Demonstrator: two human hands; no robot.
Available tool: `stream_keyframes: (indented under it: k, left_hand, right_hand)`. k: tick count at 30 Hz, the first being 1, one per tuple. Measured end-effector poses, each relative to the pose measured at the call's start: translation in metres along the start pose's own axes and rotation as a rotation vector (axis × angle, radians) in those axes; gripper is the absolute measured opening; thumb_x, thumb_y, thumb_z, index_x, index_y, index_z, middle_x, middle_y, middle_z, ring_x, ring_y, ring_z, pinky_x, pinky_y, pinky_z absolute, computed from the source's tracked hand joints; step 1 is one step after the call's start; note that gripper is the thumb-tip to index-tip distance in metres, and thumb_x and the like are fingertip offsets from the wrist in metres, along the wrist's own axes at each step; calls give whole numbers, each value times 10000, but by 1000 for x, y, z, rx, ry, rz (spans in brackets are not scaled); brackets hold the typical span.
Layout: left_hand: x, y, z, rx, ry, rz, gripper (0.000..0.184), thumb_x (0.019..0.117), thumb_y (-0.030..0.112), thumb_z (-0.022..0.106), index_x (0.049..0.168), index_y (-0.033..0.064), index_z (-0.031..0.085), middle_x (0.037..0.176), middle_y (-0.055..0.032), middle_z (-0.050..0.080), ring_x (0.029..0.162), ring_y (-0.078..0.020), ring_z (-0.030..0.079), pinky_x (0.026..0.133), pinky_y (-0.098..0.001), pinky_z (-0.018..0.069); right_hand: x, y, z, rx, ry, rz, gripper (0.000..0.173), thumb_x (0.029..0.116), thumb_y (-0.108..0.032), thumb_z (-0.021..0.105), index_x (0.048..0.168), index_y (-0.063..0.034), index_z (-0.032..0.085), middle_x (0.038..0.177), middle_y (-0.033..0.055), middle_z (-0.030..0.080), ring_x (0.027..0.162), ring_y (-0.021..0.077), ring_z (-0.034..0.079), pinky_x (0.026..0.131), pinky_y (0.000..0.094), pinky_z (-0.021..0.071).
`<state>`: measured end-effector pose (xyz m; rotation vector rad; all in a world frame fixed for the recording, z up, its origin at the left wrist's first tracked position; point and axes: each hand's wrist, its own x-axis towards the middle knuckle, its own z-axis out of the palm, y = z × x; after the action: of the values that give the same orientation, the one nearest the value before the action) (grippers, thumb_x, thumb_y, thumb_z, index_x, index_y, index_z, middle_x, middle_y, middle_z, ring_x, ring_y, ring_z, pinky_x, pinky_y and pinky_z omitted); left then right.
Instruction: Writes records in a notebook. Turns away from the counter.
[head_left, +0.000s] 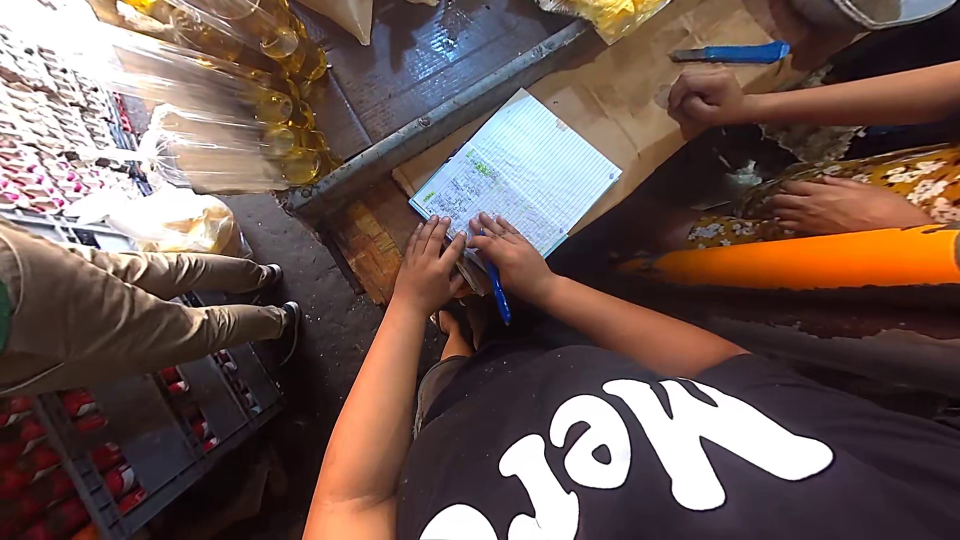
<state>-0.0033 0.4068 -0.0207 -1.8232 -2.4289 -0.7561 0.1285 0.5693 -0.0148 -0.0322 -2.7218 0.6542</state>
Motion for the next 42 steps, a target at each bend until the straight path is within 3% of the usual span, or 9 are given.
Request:
stream_keyframes:
  k: [6,11,14,19,25,28,31,38,42]
  left_hand:
    - [-3,-2,4,-14,69,18,545,769,212,790,1255,-14,690,1441,-266,570,1403,-449,486,1170,-545,390]
    - [-2,0,3,28,120,41,519,750,208,804,1221,8,721,1291,-203,671,1266,-378,609,1088,-498,476]
    - [-4,0,1,22,107,41,525,758,197,800,1240,7,712,1287,-185,680,1278,-364,603,1097,-491,465]
    - [-4,0,1,42,104,51,520,767,213,782,1242,12,715,1285,-176,688,1276,-359,608,1099,-485,462]
    - [-4,-1,3,49,118,59,514,769,216,783,1235,10,717,1281,-177,691,1264,-357,618,1098,-481,464]
    - [-4,-1,3,46,116,62,511,776,212,777,1241,9,714,1287,-177,690,1271,-356,614,1103,-481,460]
    - [-4,-2,3,53,118,58,511,772,215,776,1237,11,716,1275,-177,694,1263,-351,621,1097,-480,465]
    - [-4,-1,3,76,114,54,526,767,229,788,1241,13,715,1278,-174,693,1270,-351,616,1104,-472,464]
    - [-4,-2,4,76,121,56,508,779,228,779,1238,17,718,1278,-171,694,1266,-348,620,1100,-473,467]
  right_hand:
    - [-2,21,-21,84,-47,-150,226,977,2,513,1035,-52,725,1281,130,716,1303,325,619,1141,499,443]
    - [-16,-1,-10,77,-38,-104,230,981,-8,518,1040,-39,738,1304,167,698,1308,356,610,1138,523,443]
    - [-26,-9,-5,104,-70,-171,231,1000,-12,505,1076,-43,721,1297,155,705,1310,335,614,1141,487,449]
    - [-30,12,-21,113,-57,-188,230,1008,-48,506,1053,-46,731,1258,124,729,1285,301,636,1141,468,451]
    - [-31,43,-46,-46,29,-52,245,979,-10,488,1068,-11,716,1324,190,682,1307,360,611,1152,503,423]
    - [-17,39,-46,-71,9,14,262,962,25,476,1089,8,704,1359,220,654,1323,392,592,1158,517,410]
    - [15,41,-36,-57,-15,45,252,1034,-41,459,1122,2,691,1378,213,644,1349,405,565,1168,531,394]
    - [105,51,-17,-22,-157,65,289,1062,-87,418,1203,-15,660,1476,182,576,1449,362,464,1231,488,311]
    - [108,54,-16,14,-158,47,280,1062,-92,421,1188,-19,660,1487,182,565,1460,353,451,1236,487,300]
